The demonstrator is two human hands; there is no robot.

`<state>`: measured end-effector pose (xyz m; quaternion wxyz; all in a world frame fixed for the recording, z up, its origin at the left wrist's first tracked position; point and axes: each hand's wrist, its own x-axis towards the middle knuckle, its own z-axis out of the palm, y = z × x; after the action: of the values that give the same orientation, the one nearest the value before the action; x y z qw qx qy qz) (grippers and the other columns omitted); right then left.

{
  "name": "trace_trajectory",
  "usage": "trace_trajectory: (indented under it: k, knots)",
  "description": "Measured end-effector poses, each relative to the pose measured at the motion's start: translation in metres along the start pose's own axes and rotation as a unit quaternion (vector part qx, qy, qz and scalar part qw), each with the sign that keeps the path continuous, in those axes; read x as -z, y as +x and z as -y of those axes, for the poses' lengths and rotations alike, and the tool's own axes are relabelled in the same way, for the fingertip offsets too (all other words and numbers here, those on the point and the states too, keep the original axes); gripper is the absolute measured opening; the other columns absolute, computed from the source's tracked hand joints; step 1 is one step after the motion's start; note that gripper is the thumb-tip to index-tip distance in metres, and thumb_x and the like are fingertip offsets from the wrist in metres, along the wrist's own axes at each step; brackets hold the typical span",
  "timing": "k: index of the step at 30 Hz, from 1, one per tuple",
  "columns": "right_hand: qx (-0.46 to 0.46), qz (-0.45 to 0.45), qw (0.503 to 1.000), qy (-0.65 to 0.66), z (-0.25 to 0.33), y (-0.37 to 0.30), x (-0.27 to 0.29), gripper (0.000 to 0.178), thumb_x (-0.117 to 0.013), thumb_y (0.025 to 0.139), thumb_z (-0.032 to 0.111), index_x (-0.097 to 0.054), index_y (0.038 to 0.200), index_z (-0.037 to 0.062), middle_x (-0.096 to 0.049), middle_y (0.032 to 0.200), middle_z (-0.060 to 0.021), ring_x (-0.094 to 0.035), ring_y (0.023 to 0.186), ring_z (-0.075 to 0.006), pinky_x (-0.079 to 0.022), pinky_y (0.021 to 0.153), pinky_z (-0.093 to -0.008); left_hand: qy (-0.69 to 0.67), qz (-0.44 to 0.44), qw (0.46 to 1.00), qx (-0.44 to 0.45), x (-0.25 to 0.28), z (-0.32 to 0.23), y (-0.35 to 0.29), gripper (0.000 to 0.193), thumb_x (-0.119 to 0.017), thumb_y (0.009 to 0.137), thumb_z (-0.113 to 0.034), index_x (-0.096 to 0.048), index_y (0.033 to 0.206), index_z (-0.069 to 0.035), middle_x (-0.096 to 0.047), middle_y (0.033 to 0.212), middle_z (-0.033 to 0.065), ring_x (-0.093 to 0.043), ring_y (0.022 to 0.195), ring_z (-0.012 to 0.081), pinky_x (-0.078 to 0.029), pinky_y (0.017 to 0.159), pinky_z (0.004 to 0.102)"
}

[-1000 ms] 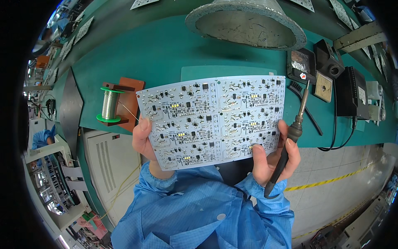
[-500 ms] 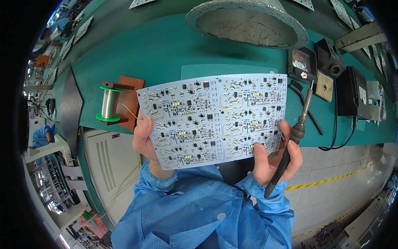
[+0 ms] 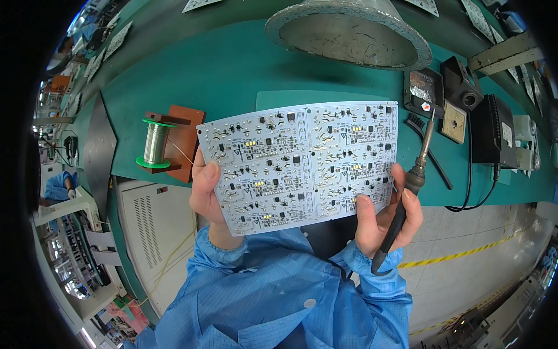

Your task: Soldering electronic components onto a printed circuit board at a manual assembly station.

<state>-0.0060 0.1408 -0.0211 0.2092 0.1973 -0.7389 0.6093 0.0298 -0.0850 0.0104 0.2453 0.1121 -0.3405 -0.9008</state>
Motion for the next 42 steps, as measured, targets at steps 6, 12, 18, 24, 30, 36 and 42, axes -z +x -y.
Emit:
trace_trajectory:
  k: [6,12,18,24,30,36,42]
  knots:
    - [0.012,-0.027,0.999,-0.013,-0.003,0.013,-0.002,0.062,-0.063,0.075,-0.005,-0.036,0.129,0.0082,-0.046,0.129,-0.0263,-0.045,0.121,-0.0359,-0.033,0.103,-0.0477,0.081,-0.024,0.996,-0.041,0.001,0.002,-0.004,0.024,-0.052,0.086,-0.011,-0.054,0.102,0.007,-0.063,0.093,0.0123,-0.059,0.083,0.0135,-0.045,0.078,0.0257]
    - [0.024,-0.024,0.999,-0.017,-0.007,0.024,-0.004,0.062,-0.062,0.075,-0.009,-0.035,0.129,0.0045,-0.045,0.129,-0.0269,-0.045,0.121,-0.037,-0.033,0.103,-0.0472,0.147,0.001,0.987,0.071,0.024,-0.02,-0.007,0.02,-0.048,0.093,-0.012,-0.056,0.096,0.006,-0.063,0.089,0.0098,-0.06,0.078,0.0125,-0.048,0.068,0.0243]
    - [0.038,0.023,0.999,-0.008,-0.012,0.03,-0.01,0.061,-0.065,0.074,-0.007,-0.037,0.127,0.0044,-0.045,0.128,-0.0262,-0.046,0.12,-0.0374,-0.035,0.102,-0.0483,0.02,0.102,0.958,0.268,0.055,-0.043,-0.005,0.034,-0.05,0.09,-0.02,-0.054,0.102,0.012,-0.063,0.097,0.0209,-0.065,0.089,0.0264,-0.054,0.077,0.0395]
    - [0.067,0.05,0.996,-0.018,-0.014,0.035,-0.015,0.06,-0.068,0.072,-0.005,-0.039,0.124,0.0062,-0.049,0.123,-0.0286,-0.05,0.117,-0.0377,-0.037,0.099,-0.0484,-0.08,0.099,0.933,0.337,0.072,-0.041,-0.029,0.042,-0.056,0.082,-0.017,-0.05,0.111,0.013,-0.06,0.107,0.0247,-0.062,0.098,0.0318,-0.048,0.087,0.045]
    - [0.099,0.108,0.988,-0.053,-0.004,0.02,-0.016,0.06,-0.07,0.071,-0.003,-0.04,0.122,0.0083,-0.051,0.119,-0.0303,-0.053,0.11,-0.0407,-0.042,0.092,-0.0479,-0.119,0.094,0.949,0.278,0.081,-0.03,-0.061,0.056,-0.06,0.079,-0.018,-0.044,0.124,0.012,-0.053,0.122,0.0248,-0.054,0.112,0.0343,-0.041,0.096,0.046]
    - [0.086,0.204,0.975,-0.017,0.007,0.001,-0.028,0.059,-0.074,0.07,0.005,-0.044,0.12,0.0095,-0.056,0.112,-0.0286,-0.058,0.1,-0.0405,-0.046,0.084,-0.0446,-0.195,0.047,0.926,0.321,0.08,0.003,-0.084,0.061,-0.059,0.08,-0.019,-0.038,0.132,0.005,-0.045,0.133,0.0215,-0.045,0.121,0.0362,-0.034,0.1,0.0537]
    - [0.106,0.291,0.951,-0.015,0.007,-0.007,-0.035,0.053,-0.075,0.068,0.005,-0.048,0.113,0.006,-0.058,0.107,-0.0265,-0.059,0.097,-0.0396,-0.045,0.087,-0.0504,-0.336,0.076,0.877,0.335,0.097,0.03,-0.086,0.059,-0.054,0.086,-0.026,-0.035,0.135,0.002,-0.04,0.136,0.0213,-0.039,0.125,0.0359,-0.034,0.098,0.0545]
